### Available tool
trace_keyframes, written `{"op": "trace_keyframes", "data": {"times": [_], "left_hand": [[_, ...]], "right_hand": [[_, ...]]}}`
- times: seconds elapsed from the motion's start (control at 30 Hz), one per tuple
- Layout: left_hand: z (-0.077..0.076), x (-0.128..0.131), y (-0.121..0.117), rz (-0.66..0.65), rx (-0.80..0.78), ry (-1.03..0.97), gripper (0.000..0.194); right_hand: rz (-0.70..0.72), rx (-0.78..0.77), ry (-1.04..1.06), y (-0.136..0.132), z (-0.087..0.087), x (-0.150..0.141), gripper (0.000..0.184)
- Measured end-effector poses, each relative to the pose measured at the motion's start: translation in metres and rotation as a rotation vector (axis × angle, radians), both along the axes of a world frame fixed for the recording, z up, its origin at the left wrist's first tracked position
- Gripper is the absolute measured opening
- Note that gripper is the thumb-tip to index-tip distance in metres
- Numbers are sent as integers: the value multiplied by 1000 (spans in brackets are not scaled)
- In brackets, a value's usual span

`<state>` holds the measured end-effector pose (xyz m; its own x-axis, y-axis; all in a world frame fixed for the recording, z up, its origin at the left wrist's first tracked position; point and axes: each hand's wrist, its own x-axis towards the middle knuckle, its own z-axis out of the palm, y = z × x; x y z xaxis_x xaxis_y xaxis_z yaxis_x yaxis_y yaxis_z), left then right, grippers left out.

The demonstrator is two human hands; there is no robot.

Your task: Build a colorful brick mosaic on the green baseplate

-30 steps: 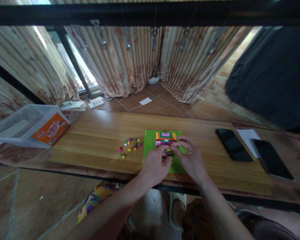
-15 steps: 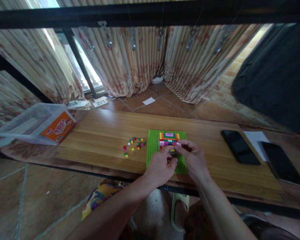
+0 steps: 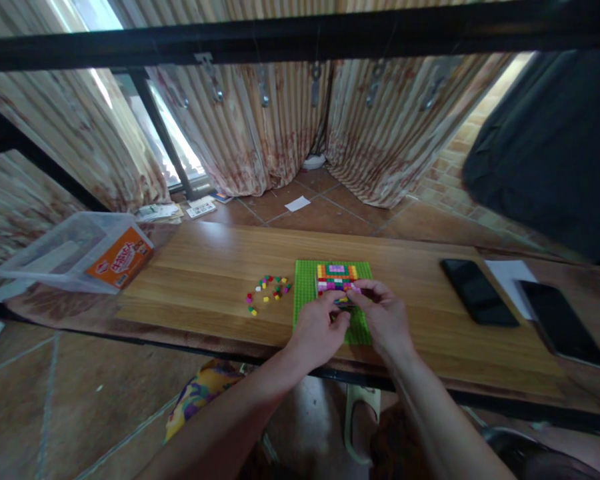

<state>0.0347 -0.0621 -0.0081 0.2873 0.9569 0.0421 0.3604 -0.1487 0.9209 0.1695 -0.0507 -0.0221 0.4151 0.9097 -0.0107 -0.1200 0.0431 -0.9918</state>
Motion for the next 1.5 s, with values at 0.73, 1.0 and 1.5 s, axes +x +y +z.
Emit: {"op": "trace_keyframes", "data": {"times": [0.73,1.0,1.5], "left_hand": [[27,-103,70,416,88,179,22],[11,-116,76,180,129,611,28],[2,-91,81,9,249,804,21]], "right_hand": [[-32,-167,169,-5,0,4,41],[-14,-176,123,-10,-3,6,39],[-23,-198,137,-10,5,8,39]]}}
